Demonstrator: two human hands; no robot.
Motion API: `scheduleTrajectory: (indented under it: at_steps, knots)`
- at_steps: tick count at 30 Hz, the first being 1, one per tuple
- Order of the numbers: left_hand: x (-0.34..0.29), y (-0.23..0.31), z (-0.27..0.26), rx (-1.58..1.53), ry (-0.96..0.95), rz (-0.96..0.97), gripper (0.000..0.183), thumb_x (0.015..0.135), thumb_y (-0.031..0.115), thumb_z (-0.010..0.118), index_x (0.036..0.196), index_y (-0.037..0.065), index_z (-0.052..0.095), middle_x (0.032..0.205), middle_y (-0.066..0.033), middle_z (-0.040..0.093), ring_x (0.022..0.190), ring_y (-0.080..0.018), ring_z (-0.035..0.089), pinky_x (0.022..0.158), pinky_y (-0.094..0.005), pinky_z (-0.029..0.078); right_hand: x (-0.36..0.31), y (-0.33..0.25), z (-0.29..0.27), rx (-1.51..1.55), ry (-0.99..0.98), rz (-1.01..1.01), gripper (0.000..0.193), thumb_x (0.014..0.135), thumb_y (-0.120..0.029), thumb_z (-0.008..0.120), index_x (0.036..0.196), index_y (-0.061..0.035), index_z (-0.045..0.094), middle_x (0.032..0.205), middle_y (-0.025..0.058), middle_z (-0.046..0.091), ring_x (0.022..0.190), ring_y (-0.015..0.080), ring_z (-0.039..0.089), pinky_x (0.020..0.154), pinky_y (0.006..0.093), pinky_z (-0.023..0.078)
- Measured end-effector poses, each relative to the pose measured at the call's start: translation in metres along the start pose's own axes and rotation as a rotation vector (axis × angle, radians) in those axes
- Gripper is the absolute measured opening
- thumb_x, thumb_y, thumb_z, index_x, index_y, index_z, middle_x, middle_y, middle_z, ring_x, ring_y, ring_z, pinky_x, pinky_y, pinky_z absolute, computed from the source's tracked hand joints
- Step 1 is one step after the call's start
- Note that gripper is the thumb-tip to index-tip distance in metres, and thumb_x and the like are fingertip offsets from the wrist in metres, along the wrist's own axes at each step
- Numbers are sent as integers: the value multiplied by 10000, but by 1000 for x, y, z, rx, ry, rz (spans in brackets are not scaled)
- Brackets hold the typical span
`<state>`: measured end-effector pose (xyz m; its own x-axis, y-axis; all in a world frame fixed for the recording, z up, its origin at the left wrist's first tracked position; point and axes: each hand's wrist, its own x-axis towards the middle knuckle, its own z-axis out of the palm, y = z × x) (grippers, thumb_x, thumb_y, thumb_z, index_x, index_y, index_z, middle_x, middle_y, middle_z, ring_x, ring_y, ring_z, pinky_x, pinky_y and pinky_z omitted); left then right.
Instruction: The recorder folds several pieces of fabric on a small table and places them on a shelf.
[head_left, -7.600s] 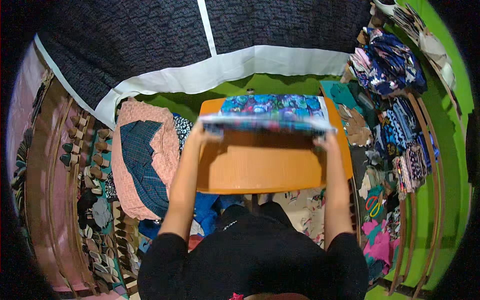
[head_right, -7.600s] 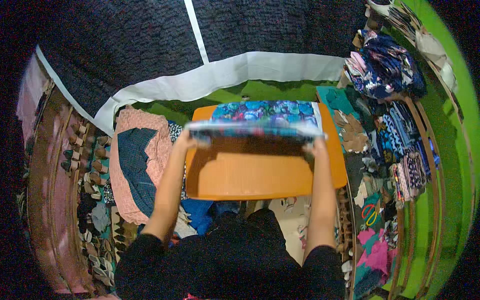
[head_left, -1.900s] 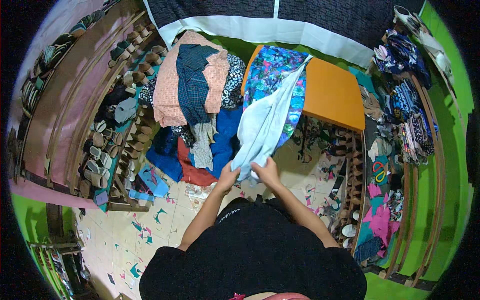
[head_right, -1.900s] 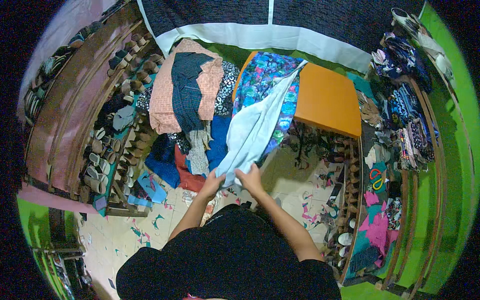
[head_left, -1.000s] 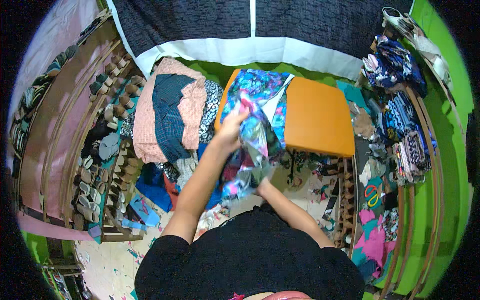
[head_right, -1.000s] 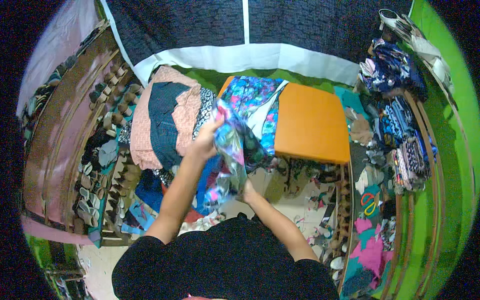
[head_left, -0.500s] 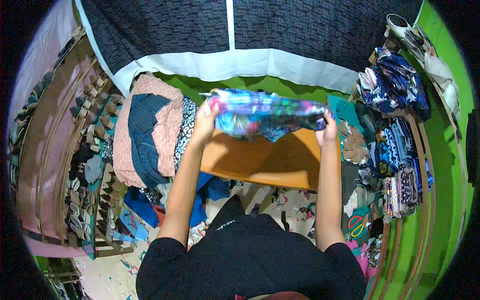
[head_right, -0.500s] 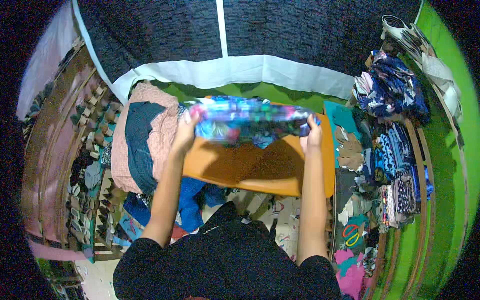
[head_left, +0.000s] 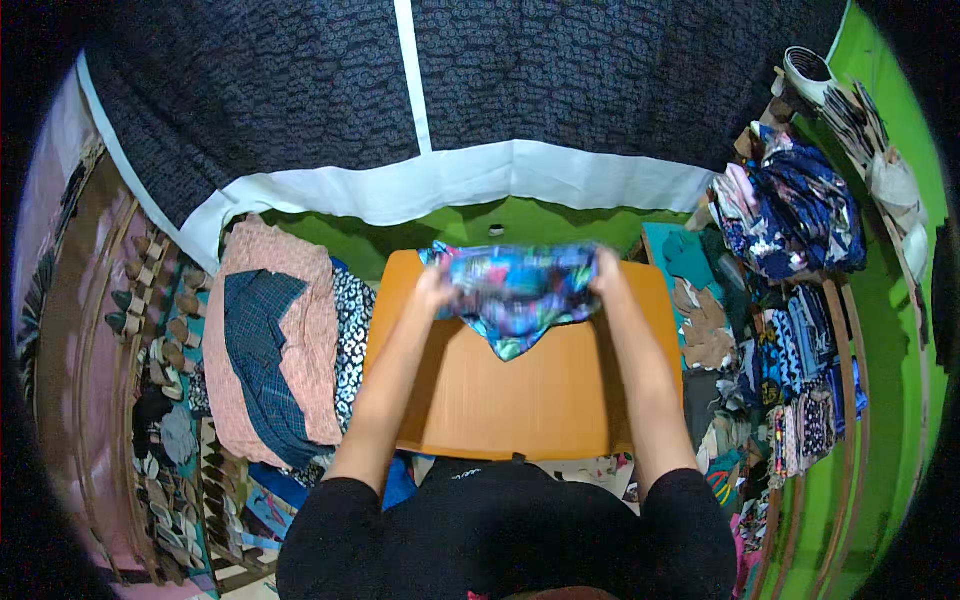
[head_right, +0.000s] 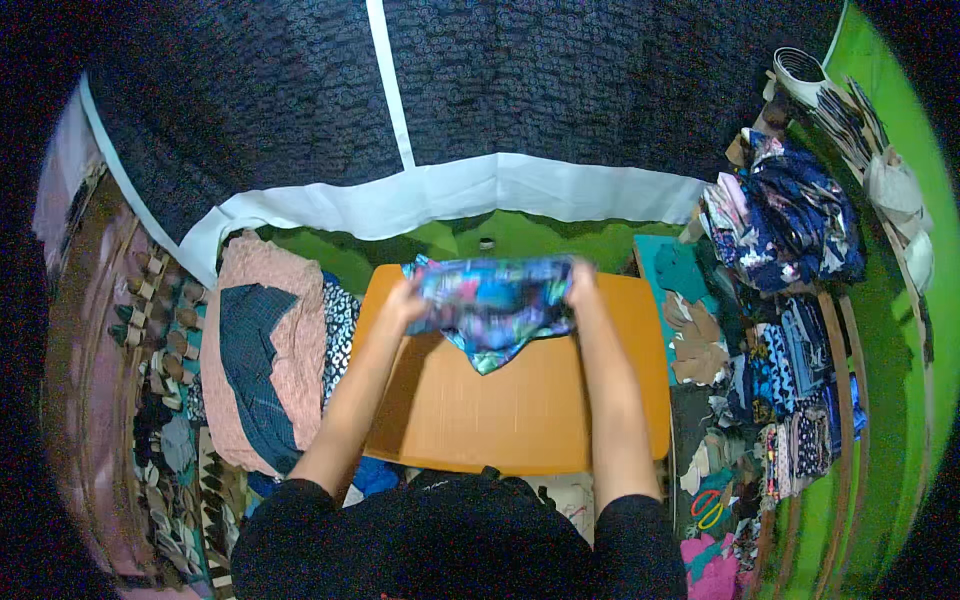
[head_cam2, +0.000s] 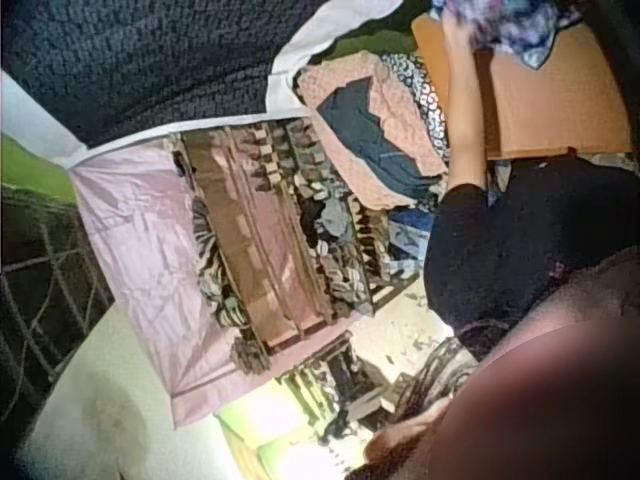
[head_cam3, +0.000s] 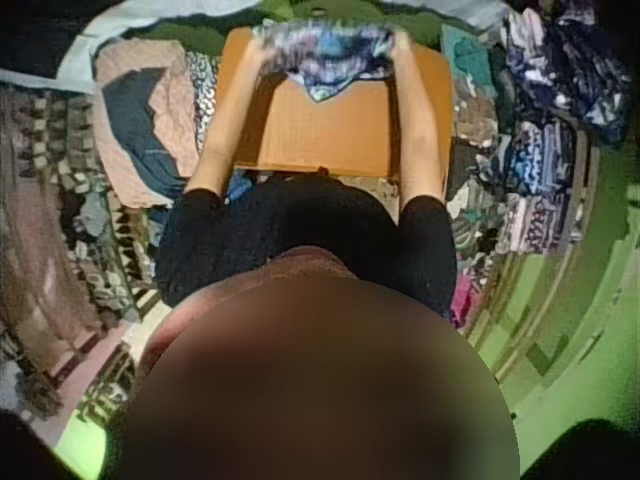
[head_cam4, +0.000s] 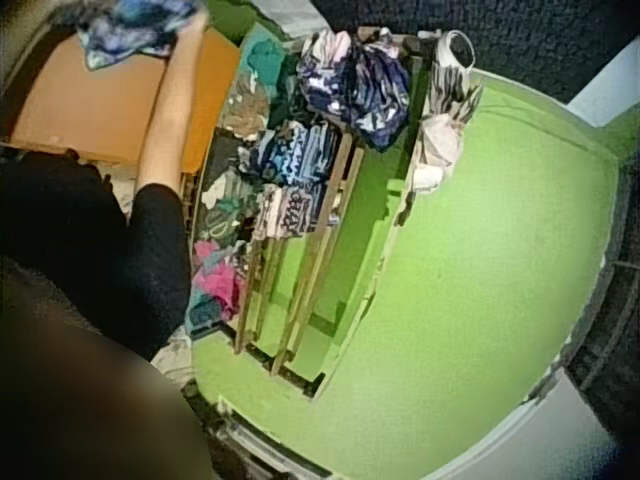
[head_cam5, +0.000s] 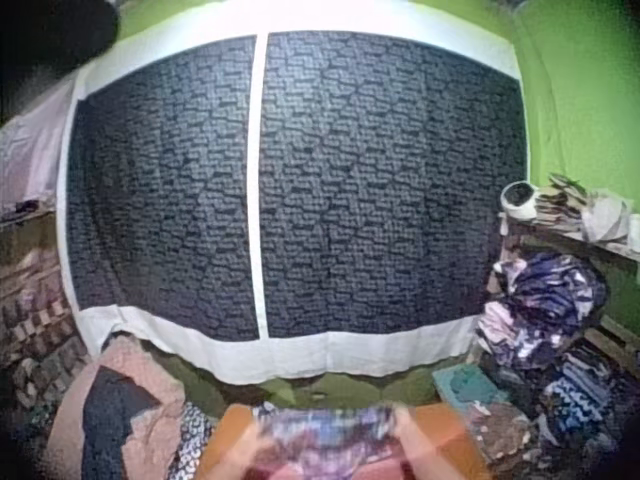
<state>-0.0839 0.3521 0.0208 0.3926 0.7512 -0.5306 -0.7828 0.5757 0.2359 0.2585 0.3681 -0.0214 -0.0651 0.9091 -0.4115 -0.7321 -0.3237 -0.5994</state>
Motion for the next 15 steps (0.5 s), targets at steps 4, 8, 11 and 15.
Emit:
scheduleTrajectory:
  at_steps: [4,8,11,15]
  knots:
    - [22,88,143,168,-392,440,208,863,217,415,952,52,504,897,-91,554,806,-239,551,751,-425,458,25,-115,163,-112,146,-570,275,857,-226,330,866,-42,535,817,82,574,758,224,554,748,408,447]
    - [-89,110,288,288,-567,863,184,873,166,373,992,63,467,905,-62,537,779,-187,560,682,-350,479,-45,-209,291,71,-227,-788,197,860,-216,394,867,-68,524,829,37,564,764,185,548,721,342,439]
    - [-138,120,303,452,-852,1208,203,868,131,385,1033,35,452,920,-51,525,812,-156,532,712,-283,440,-96,-223,330,-179,-321,-1131,314,882,-266,319,999,-37,498,961,90,557,872,231,544,804,386,420]
    - [-155,102,257,561,-574,1165,260,860,125,408,1090,7,435,982,-57,505,874,-141,491,776,-271,397,-100,-210,303,-225,-343,-944,311,854,-258,394,1038,-16,463,991,91,538,903,234,532,811,394,418]
